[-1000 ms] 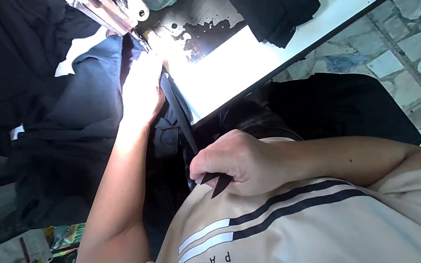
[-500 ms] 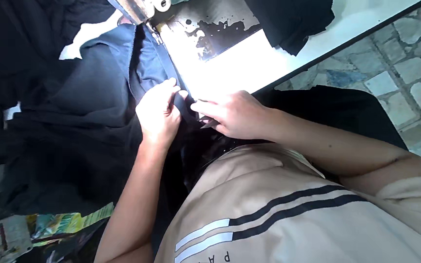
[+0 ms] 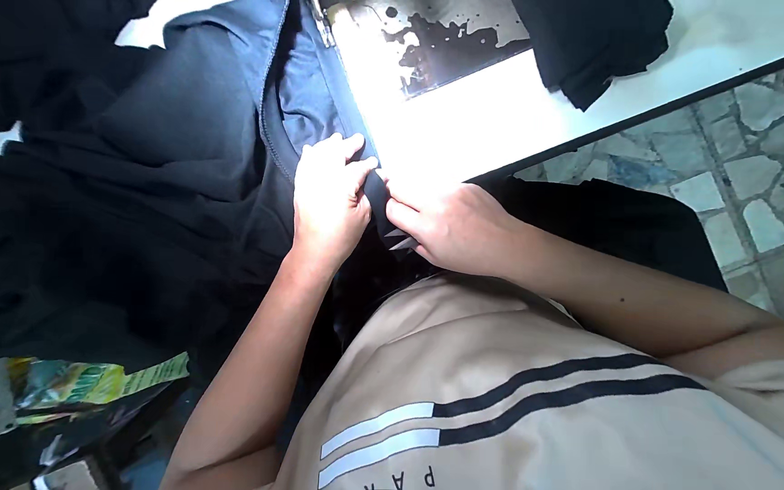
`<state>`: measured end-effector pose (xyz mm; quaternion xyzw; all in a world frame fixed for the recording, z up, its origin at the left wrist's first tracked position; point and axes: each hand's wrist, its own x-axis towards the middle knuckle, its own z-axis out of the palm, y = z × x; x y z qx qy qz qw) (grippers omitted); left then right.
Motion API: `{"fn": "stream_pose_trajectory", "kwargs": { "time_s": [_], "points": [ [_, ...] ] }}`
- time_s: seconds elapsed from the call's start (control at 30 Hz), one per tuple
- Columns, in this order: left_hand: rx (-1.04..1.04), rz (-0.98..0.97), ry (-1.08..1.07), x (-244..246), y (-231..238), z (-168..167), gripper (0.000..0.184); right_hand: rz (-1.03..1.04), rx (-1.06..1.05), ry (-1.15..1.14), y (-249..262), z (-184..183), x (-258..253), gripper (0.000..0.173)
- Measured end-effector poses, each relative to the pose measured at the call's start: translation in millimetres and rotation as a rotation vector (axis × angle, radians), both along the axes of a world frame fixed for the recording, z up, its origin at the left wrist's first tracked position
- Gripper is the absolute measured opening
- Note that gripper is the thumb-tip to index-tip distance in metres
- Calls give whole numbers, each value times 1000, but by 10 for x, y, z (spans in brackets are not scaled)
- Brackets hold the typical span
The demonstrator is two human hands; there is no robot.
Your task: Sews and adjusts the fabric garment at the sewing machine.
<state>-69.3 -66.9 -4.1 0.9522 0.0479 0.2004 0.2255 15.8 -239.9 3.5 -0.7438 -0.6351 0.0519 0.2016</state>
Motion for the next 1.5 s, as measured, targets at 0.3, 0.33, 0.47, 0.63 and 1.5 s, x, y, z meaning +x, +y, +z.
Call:
{"fn": "stream_pose_trajectory", "kwargs": {
  "time_s": [0.3,0.33,0.47,0.63,1.5],
  "points": [
    [16,-27,50,-3,5,-5,22,6,9,-1,-23,3,11,12],
    [18,-49,61,-15,20,-8,24,5,11,2,-23,3,10,13],
    [25,-126,68,-86,92,-31,35,-6,-26,0,-24,54,-5,16],
    [41,-136,80,-85,91,-28,35,21,-45,-11,-11,94,16,13],
    [145,-55,138,542,608,-53,44,-3,-217,41,564,184,674,14]
  ]
}}
